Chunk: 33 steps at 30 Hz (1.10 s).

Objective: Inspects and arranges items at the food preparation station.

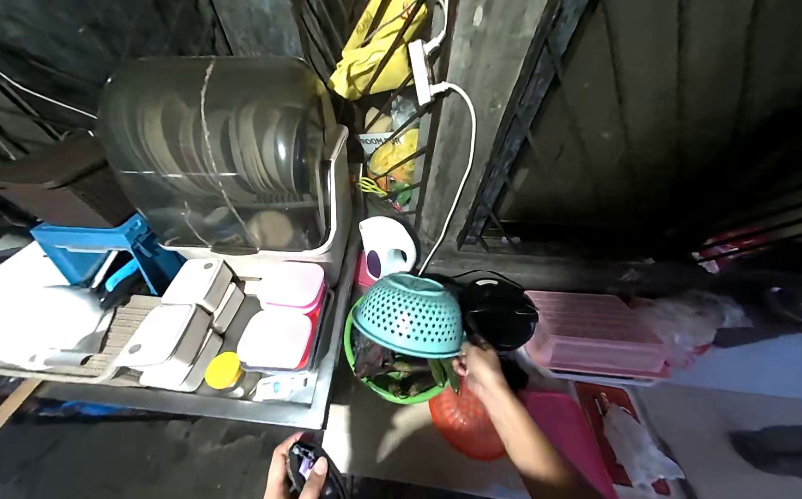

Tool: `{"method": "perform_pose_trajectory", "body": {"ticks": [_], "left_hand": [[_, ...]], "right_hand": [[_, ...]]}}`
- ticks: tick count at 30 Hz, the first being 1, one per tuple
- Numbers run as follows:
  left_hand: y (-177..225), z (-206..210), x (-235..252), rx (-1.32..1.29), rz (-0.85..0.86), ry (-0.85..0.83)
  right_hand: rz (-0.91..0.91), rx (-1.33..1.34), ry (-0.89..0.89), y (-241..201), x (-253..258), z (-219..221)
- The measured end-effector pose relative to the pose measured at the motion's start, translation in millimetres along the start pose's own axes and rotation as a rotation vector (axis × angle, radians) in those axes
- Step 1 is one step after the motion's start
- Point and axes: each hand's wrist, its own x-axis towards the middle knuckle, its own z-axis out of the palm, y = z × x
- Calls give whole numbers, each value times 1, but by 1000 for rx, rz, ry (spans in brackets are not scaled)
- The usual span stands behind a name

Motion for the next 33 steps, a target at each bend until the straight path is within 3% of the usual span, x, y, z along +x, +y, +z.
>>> {"method": "perform_pose_trajectory", "body": {"ticks": [4, 12, 17, 27, 33], "left_hand": [[14, -17, 27, 42, 50, -53], [28, -54, 75, 63, 85, -67], [27, -65, 96, 91, 146, -105], [26, -58, 104, 86, 197, -268], [21, -43, 95, 110, 199, -267]], "right_hand": [[140, 117, 19, -38, -1, -15], [28, 313, 161, -40, -36, -53], [-4, 413, 144, -34, -59, -59], [-60, 549, 70, -64, -91, -45], [-32, 551, -11, -72, -91, -59]]}}
